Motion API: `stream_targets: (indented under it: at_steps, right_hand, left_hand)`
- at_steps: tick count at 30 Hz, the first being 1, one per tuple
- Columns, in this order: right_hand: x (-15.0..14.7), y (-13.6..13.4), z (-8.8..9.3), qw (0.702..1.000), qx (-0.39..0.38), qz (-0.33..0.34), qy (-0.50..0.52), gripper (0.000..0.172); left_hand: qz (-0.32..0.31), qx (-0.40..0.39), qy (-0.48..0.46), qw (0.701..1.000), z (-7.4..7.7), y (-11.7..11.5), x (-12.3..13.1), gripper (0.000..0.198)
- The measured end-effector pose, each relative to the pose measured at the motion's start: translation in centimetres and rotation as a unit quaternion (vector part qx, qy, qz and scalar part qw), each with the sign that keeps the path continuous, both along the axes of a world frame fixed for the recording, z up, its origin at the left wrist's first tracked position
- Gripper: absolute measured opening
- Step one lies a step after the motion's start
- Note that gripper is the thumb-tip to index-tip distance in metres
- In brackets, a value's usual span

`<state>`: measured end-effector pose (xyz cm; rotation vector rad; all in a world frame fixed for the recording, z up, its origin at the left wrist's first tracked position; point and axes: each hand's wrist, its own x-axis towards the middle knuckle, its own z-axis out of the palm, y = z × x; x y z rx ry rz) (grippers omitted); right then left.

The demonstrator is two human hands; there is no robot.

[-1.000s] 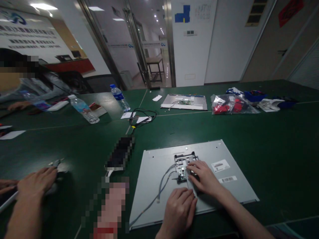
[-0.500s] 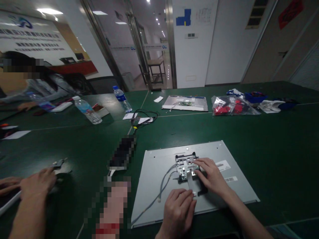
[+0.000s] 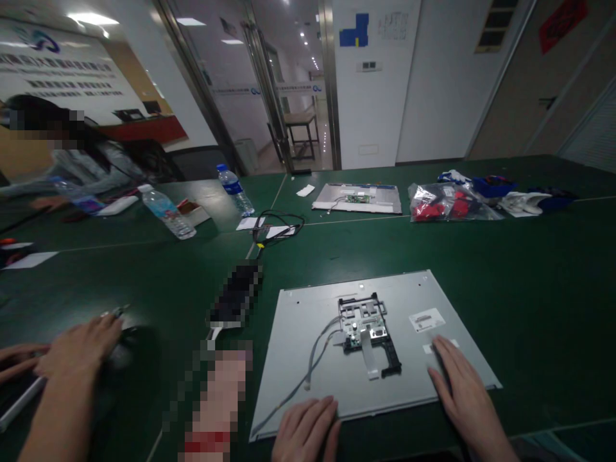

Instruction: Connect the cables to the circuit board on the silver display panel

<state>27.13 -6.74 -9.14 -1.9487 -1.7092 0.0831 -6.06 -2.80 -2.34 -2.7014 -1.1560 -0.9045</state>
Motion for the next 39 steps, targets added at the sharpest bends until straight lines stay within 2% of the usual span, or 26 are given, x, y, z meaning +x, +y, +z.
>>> stream_targets:
  at_steps: [3, 6, 8, 10, 17, 21, 24, 27, 29, 32, 35, 39]
  right_hand:
    - [-0.5, -0.1, -0.4, 0.999, -0.023, -0.012, -0.024, 0.059]
    - [-0.4, 0.0, -0.7, 0.999, -0.028, -0.012, -0.032, 0.060]
    - [0.1, 0.1, -0.9, 0.999, -0.029, -0.017, -0.033, 0.059]
    - [0.8, 0.0, -1.1, 0.999, -0.030, -0.023, -0.037, 0.058]
    - [4.2, -0.2, -2.1, 0.994, -0.046, -0.050, -0.085, 0.056]
    - [5.3, 0.0, -1.5, 0.987, -0.054, -0.101, -0.109, 0.055]
    - [4.4, 0.3, -0.3, 0.987, -0.029, -0.115, -0.108, 0.057]
    - [1.8, 0.7, 0.7, 0.994, 0.011, -0.047, -0.097, 0.058]
    - [-0.2, 1.0, 1.1, 0.995, 0.009, -0.007, -0.095, 0.060]
    - [-2.0, 1.4, 1.0, 0.995, -0.007, -0.001, -0.099, 0.062]
    - [-1.7, 2.1, 0.6, 0.993, -0.002, -0.024, -0.116, 0.062]
    - [0.3, 3.1, -0.4, 0.988, 0.006, -0.053, -0.143, 0.061]
  left_hand:
    - [0.078, 0.031, 0.021, 0.996, -0.8, 0.4, -1.7, 0.033]
    - [0.167, 0.024, 0.052, 0.984, -1.5, 0.8, -2.9, 0.049]
    - [0.201, 0.009, 0.070, 0.977, -2.0, 0.9, -3.5, 0.057]
    - [0.210, -0.002, 0.084, 0.974, -2.5, 0.9, -3.8, 0.062]
    - [0.179, -0.015, 0.101, 0.978, -3.3, 0.9, -2.7, 0.065]
    - [0.150, -0.012, 0.123, 0.981, -3.4, 1.0, -1.4, 0.068]
    - [0.120, -0.020, 0.137, 0.983, -3.0, 1.2, -0.3, 0.073]
    - [0.092, -0.045, 0.137, 0.985, -2.6, 1.6, 0.8, 0.075]
    - [0.069, -0.074, 0.131, 0.986, -2.3, 1.8, 1.6, 0.076]
    - [0.031, -0.128, 0.121, 0.984, -2.1, 2.2, 3.2, 0.081]
    - [-0.007, -0.181, 0.126, 0.975, -2.0, 2.7, 4.9, 0.086]
    - [-0.060, -0.250, 0.129, 0.958, -2.0, 3.3, 7.5, 0.087]
